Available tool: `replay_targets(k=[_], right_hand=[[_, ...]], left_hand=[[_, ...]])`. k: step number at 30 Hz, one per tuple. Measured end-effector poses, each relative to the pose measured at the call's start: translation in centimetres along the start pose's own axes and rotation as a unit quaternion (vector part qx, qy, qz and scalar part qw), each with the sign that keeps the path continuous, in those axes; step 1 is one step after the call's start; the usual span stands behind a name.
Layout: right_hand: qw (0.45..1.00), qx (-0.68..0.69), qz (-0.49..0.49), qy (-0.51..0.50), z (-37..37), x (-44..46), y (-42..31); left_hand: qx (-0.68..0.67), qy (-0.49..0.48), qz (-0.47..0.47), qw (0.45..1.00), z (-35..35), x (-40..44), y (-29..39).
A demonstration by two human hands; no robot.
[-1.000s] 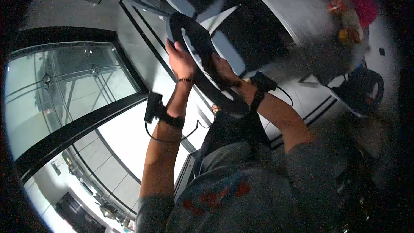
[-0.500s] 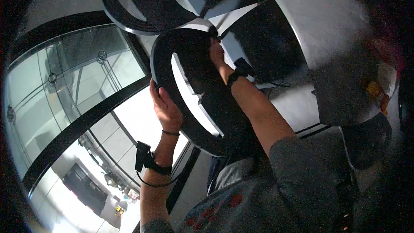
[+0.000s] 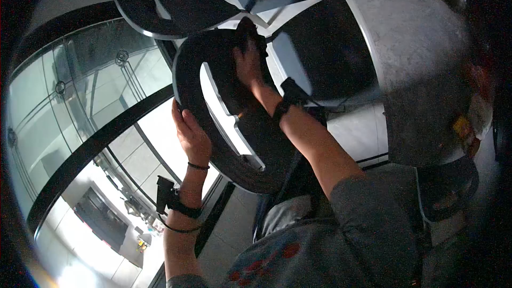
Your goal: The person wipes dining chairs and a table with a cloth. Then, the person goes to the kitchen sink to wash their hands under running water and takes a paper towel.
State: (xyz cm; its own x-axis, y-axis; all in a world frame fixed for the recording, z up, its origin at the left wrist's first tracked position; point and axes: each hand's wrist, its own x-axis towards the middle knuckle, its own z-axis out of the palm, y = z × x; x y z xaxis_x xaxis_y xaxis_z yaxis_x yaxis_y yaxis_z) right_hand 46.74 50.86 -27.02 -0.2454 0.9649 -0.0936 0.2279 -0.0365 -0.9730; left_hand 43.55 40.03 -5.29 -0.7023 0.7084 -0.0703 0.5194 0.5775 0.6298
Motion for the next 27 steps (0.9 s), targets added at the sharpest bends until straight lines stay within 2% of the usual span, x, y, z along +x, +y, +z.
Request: replay_targets(k=[1, 3, 4, 6, 7, 9, 10, 11, 12, 14, 16, 17, 19, 20, 21, 22, 23, 25, 27], right_hand=[[0.999, 0.017, -0.028, 0.012, -0.3, 0.7, 0.9], [0.984, -0.044, 0.165, -0.054, -2.1, 1.7, 2.6], [0.983, -0.063, 0.155, -0.072, -3.1, 2.2, 4.5], [0.993, -0.11, 0.05, -0.002, -4.6, 3.3, 8.1], [0.986, -0.139, -0.046, 0.084, -5.2, 3.7, 9.7], [0.974, -0.15, -0.164, 0.044, -7.2, 6.5, 11.6], [0.975, -0.145, -0.162, 0.036, -7.5, 6.6, 12.7], [0.942, -0.272, -0.188, -0.053, -7.7, 6.9, 13.8], [0.885, -0.391, -0.211, -0.14, -7.9, 6.9, 14.6], [0.876, -0.389, -0.241, -0.154, -8.2, 5.0, 16.5], [0.864, -0.391, -0.268, -0.168, -9.0, 1.5, 19.0], [0.943, -0.105, -0.131, -0.289, -9.7, -0.7, 20.7], [0.898, -0.067, -0.157, -0.407, -12.6, -3.2, 20.2], [0.795, -0.32, -0.32, -0.405, -14.9, -4.9, 18.6], [0.777, -0.341, -0.295, -0.439, -16.9, -7.2, 17.9], [0.752, -0.377, -0.325, -0.432, -18.7, -9.7, 20.2], [0.75, -0.379, -0.326, -0.433, -19.8, -9.6, 19.5], [0.813, -0.367, -0.125, -0.434, -22.0, -8.3, 16.6], [0.84, -0.338, 0.085, -0.415, -23.8, -6.5, 13.9]], left_hand=[[0.001, 0.0, -0.006, 1.0, 0.0, -0.2, 0.1], [-0.03, 0.002, -0.019, 0.999, 0.1, -0.1, 0.3], [-0.039, 0.009, -0.022, 0.999, 0.1, 0.1, -0.1], [-0.046, 0.01, -0.036, 0.998, 0.1, 0.3, 0.1], [-0.056, 0.009, -0.054, 0.997, 0.2, 0.0, 0.3], [0.016, 0.005, -0.019, 1.0, 0.0, 0.1, 0.3], [0.022, 0.007, -0.019, 1.0, 0.0, 0.2, 0.0], [0.026, 0.009, -0.017, 0.999, 0.1, 0.3, -0.2], [0.031, 0.012, -0.023, 0.999, 0.3, 0.4, 0.0], [-0.073, 0.003, -0.042, 0.996, 0.8, 0.3, 0.8], [-0.067, -0.002, -0.071, 0.995, 0.6, 0.3, 1.4], [-0.065, -0.009, -0.092, 0.994, 0.6, 0.3, 1.6], [-0.096, 0.0, -0.084, 0.992, 0.8, 0.5, 1.5], [-0.098, -0.001, -0.093, 0.991, 0.8, 0.4, 1.7], [-0.099, -0.003, -0.102, 0.99, 0.7, 0.2, 1.8], [-0.099, 0.003, -0.102, 0.99, 0.7, 0.2, 2.1], [-0.102, 0.005, -0.103, 0.989, 0.6, 0.2, 2.1], [-0.069, -0.001, -0.107, 0.992, 0.4, 0.2, 1.8], [-0.083, 0.001, -0.106, 0.991, 0.3, -0.3, 1.8]])
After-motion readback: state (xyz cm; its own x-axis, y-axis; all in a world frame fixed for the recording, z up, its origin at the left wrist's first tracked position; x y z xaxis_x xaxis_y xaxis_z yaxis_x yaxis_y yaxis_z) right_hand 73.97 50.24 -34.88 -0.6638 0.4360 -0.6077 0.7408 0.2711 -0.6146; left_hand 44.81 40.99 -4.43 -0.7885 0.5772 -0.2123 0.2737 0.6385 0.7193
